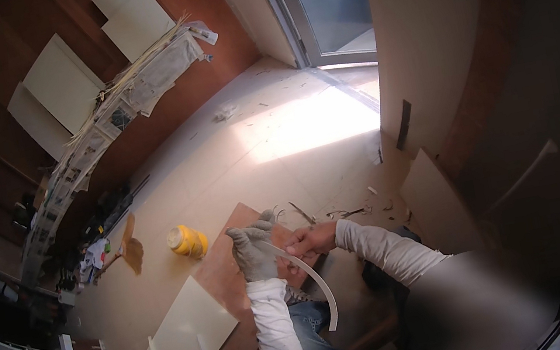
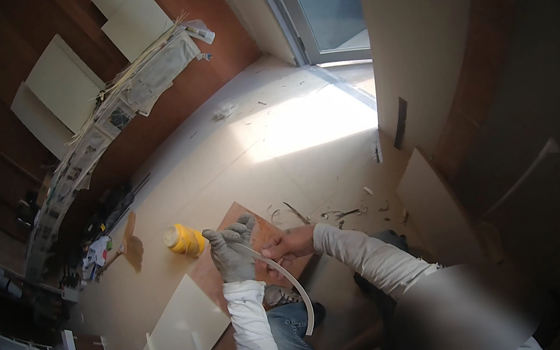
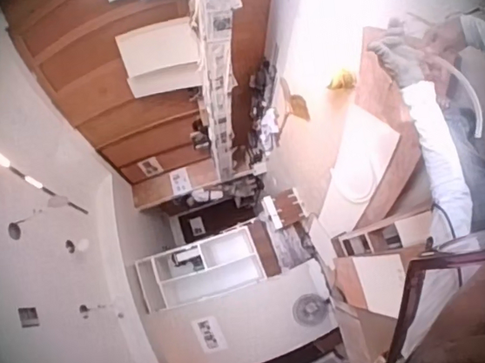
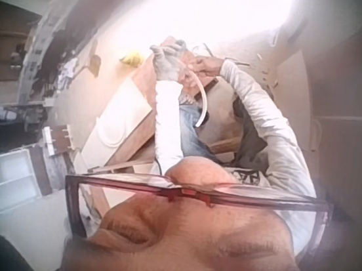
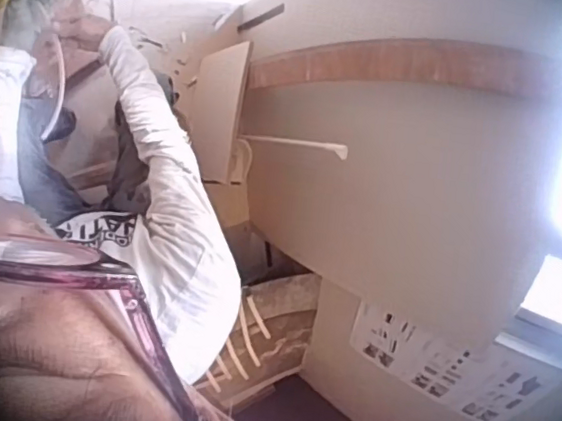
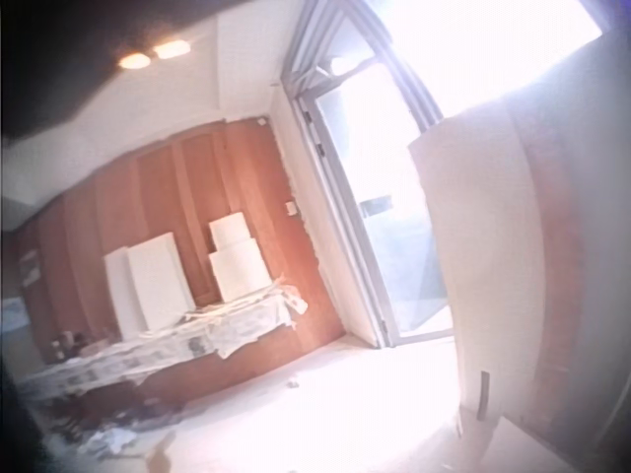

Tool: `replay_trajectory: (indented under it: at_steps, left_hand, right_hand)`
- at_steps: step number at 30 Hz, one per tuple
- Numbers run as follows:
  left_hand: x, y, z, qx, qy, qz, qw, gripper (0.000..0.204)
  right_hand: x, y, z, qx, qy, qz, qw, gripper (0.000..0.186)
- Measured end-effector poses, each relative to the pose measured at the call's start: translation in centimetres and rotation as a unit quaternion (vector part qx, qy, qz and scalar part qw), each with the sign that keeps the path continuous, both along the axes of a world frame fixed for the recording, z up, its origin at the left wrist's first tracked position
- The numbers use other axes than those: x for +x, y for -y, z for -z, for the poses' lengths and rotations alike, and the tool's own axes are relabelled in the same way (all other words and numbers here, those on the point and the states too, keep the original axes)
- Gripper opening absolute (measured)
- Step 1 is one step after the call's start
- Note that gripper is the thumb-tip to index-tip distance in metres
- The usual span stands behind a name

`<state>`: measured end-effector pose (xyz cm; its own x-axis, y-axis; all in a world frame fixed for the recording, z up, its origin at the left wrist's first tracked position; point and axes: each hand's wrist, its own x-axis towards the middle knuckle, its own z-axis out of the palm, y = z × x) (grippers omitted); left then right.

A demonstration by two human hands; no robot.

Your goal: The person sits on the floor and applies glue to thin strips of edge banding using a green bottle. They then press the strips onto the edges of a wooden board. The person repeats this process for multiple strips, handling them one at a time.

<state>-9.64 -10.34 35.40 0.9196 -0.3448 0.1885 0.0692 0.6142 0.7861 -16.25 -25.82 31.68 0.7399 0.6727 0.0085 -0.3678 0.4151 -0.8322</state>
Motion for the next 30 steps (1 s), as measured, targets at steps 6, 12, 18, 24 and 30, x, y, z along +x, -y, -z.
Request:
replay_trajectory:
  at_steps: [6, 12, 18, 24, 30]
  left_hand:
    - [-0.6, -0.6, -1.6, 0.098, 0.006, 0.02, 0.995, 0.046]
    - [0.4, -0.3, -0.3, 0.203, 0.0, -0.073, 0.977, 0.047]
    - [2.4, -1.4, -1.2, 0.185, 0.023, -0.06, 0.981, 0.05]
    - [2.3, -0.5, -0.7, 0.231, 0.032, -0.095, 0.968, 0.055]
    - [2.1, 0.2, 0.5, 0.168, 0.008, -0.095, 0.981, 0.065]
  right_hand:
    - [0.3, -1.0, -0.2, 0.02, -0.011, 0.094, 0.995, 0.025]
    - [0.2, -3.2, -1.8, -0.127, 0.013, 0.217, 0.968, 0.023]
    - [-0.1, -4.7, -3.4, -0.152, 0.024, 0.279, 0.948, 0.021]
    - [-1.9, -4.0, -3.3, -0.212, -0.038, 0.308, 0.927, 0.02]
    - [-1.7, -2.6, 1.1, -0.225, -0.014, 0.342, 0.912, 0.027]
